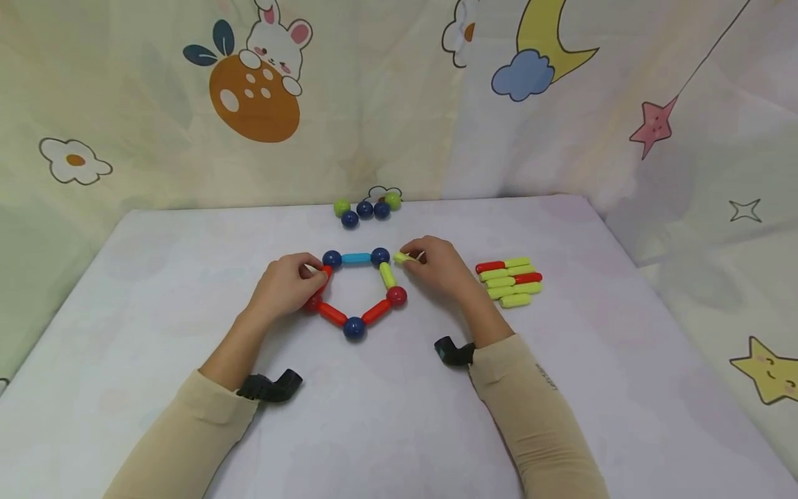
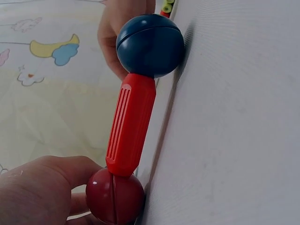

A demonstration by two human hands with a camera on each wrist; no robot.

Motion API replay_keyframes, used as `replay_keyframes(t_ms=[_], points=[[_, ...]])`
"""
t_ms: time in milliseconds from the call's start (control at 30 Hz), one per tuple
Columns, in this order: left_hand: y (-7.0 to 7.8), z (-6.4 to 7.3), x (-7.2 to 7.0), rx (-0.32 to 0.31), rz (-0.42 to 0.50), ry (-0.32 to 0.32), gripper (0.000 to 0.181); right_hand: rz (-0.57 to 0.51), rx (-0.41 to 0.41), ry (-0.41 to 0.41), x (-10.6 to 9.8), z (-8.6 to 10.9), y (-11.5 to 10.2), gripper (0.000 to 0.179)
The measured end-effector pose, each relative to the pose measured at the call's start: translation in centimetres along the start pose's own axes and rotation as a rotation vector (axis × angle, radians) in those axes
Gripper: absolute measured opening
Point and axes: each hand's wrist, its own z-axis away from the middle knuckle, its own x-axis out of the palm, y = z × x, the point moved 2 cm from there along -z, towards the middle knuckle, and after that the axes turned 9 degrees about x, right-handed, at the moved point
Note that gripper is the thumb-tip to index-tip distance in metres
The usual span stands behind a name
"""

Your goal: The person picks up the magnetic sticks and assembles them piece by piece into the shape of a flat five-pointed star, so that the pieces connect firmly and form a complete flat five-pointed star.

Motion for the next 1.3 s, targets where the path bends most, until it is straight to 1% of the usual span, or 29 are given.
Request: replay_keyframes(t_ms=[167, 400, 700, 800, 900, 1067, 1167, 1300], points=[[0.1, -0.1, 0.1, -0.007, -0.003, -0.006, 0.036, 0.020, -0.027, 0.013, 0.5, -0.2, -0.2, 0.031], [0.2, 0.0, 0.0, -0.010, 0.004, -0.018, 0.037, 0.011, -0.019, 0.012, 0.5, -0.1, -0.3, 0.030], [0.1, 0.1, 0.0, -0.002, 0.015, -0.013, 0.036, 0.072, 0.004, -0.016, -0.1, 0.2, -0.3, 0.037], [-0.1, 0.1, 0.0, -0.001, 0.016, -0.018, 0.037, 0.073, 0.007, -0.024, -1.0, 0.7, -0.3, 0.039], [-0.2, 0.1, 0.0, 0.000, 0.017, -0.018, 0.037, 0.054, -0.011, -0.012, -2.3, 1.2, -0.3, 0.040], [-0.3, 0.0, 0.0, -0.001, 0.021, -0.017, 0.037, 0.029, -0.023, 0.023, -5.0, 2.2, 0.8, 0.038], [-0.3, 0.1, -0.1, -0.002, 0.029, -0.022, 0.037, 0.034, 0.025, 0.027, -6.8, 3.0, 1.9, 0.038], [-0.4, 0.0, -0.1, 0.003, 0.043, -0.026, 0.036, 0.079, 0.121, 0.023, -8.7, 3.9, 3.6, 0.039]])
